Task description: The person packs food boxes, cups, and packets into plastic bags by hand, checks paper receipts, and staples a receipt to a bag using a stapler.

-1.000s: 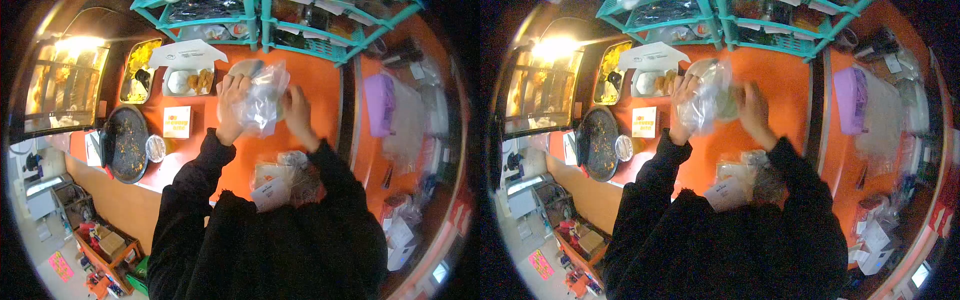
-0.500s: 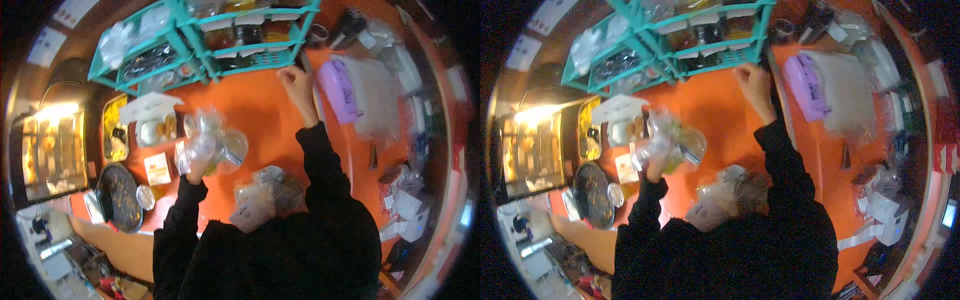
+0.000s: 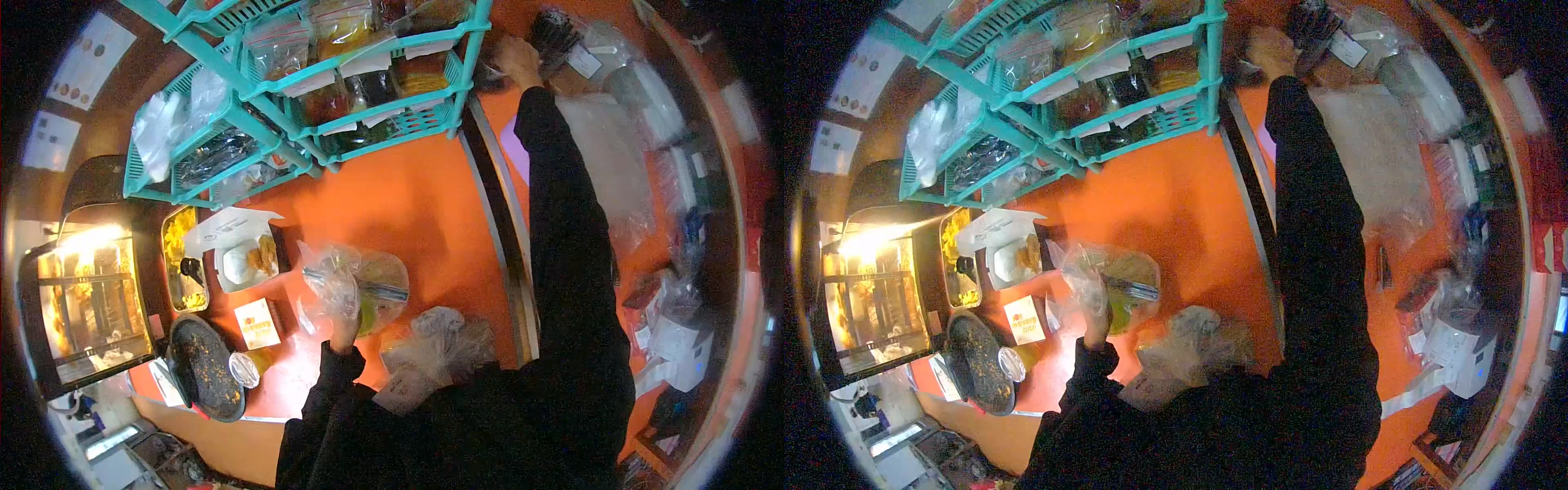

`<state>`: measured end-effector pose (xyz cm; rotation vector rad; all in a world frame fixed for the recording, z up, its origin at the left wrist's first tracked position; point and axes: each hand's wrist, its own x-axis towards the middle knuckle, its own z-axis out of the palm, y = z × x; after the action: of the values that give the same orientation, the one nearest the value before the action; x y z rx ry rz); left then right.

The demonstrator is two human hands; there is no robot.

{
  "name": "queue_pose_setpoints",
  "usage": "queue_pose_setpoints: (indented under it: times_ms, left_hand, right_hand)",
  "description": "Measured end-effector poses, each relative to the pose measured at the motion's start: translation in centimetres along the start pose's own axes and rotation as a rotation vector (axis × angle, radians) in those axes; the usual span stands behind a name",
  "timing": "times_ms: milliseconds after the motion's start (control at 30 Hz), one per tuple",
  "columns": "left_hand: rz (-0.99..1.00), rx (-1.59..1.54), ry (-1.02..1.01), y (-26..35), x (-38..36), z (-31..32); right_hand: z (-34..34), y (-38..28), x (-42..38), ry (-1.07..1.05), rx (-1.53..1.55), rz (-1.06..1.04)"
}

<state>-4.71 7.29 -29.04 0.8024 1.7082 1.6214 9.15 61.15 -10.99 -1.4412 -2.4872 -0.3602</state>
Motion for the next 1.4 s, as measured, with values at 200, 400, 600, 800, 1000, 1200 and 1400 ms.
queue_pose_setpoints:
  times_ms: [200, 400, 600, 800, 1000, 1200, 1400]
  left_hand:
    - [0.281, 0.903, -0.038, -2.5, -0.7, -1.0]
    - [0.006, 0.219, -0.016, 0.2, -2.8, -1.3]
    - [-0.086, 0.103, 0.006, 1.2, -4.6, -1.9]
    - [0.06, 0.276, -0.045, 1.5, 1.0, -1.1]
    - [-0.236, -0.409, -0.006, 6.4, 1.0, -1.7]
    - [-0.192, 0.144, -0.067, 4.4, 1.2, -3.1]
    - [-0.013, -0.042, -0.031, 6.8, -0.1, -1.3]
  right_hand:
    - [5.6, 2.9, 3.3, -0.46, 0.503, 0.017]
    - [3.6, 1.1, 2.2, -0.201, 0.05, -0.076]
    - [4.7, 0.7, 3.1, 0.063, -0.013, -0.07]
    - [1.4, 1.5, 2.8, 0.284, 0.204, -0.062]
    - [-14.9, -2.3, -12.1, 0.054, 0.435, -0.161]
    - [-10.3, -17.5, -25.9, -0.869, 1.576, -0.213]
    - [-6.8, -21.5, -28.7, -0.751, 1.812, -0.092]
